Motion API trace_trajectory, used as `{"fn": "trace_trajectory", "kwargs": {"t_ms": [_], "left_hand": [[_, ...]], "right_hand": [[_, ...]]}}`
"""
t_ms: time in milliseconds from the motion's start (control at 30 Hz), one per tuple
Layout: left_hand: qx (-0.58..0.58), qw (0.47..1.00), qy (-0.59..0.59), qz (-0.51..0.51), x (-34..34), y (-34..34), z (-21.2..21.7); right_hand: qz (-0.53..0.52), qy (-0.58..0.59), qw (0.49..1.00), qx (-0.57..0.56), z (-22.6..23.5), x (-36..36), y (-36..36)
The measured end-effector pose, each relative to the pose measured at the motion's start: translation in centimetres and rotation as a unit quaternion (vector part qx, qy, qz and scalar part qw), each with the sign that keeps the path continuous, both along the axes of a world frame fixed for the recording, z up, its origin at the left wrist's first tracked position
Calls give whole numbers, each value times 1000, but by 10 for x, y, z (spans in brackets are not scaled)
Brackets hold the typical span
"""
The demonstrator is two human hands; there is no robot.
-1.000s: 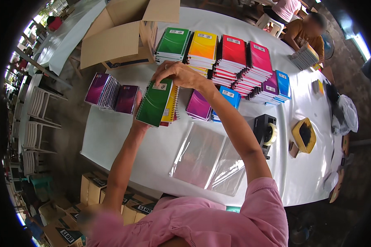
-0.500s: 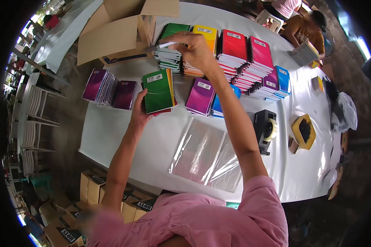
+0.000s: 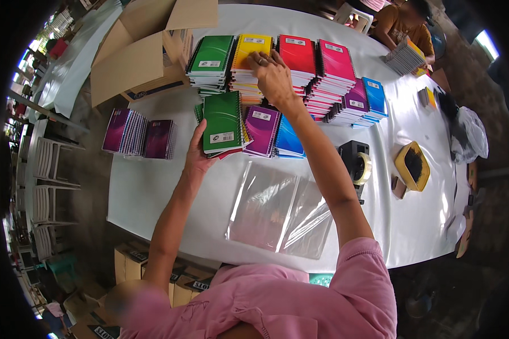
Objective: The person wraps spiral-bound notebooks in clear plastic sleeves using a tape dispenser. They place a notebook into a sleeve, fold the plastic edges, and seal the package with tape. The wrapped notebooks are stacked on the table.
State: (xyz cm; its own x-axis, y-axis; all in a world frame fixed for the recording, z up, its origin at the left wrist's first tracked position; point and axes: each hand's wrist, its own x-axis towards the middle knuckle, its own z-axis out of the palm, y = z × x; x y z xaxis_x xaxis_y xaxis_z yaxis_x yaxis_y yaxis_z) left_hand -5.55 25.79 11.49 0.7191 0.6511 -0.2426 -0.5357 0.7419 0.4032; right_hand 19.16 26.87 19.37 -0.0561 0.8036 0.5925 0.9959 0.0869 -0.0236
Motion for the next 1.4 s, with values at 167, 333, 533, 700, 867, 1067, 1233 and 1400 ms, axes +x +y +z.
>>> {"fn": "trace_trajectory", "kwargs": {"t_ms": [167,333,533,700,867,1067,1233,1400], "left_hand": [[-16,997,-61,-40,9,-2,-7],[-20,993,-112,-44,28,-7,-12],[-17,997,-72,-30,48,-11,-1],[-27,995,-83,-56,51,-11,-8],[-47,990,-100,-86,63,-19,-12],[-48,988,-111,-95,83,-34,-14],[-53,989,-91,-106,86,-46,-7],[-65,989,-95,-95,101,-54,-5]], "right_hand": [[68,66,995,17,33,-23,-40],[145,31,984,-98,20,-53,-100],[-93,-36,992,78,15,44,-55],[-24,-21,997,66,18,62,-58],[258,401,879,-2,85,50,-102],[276,326,894,-137,39,69,-87],[-172,125,968,131,20,139,-81],[-380,244,891,-48,24,179,-78]]}}
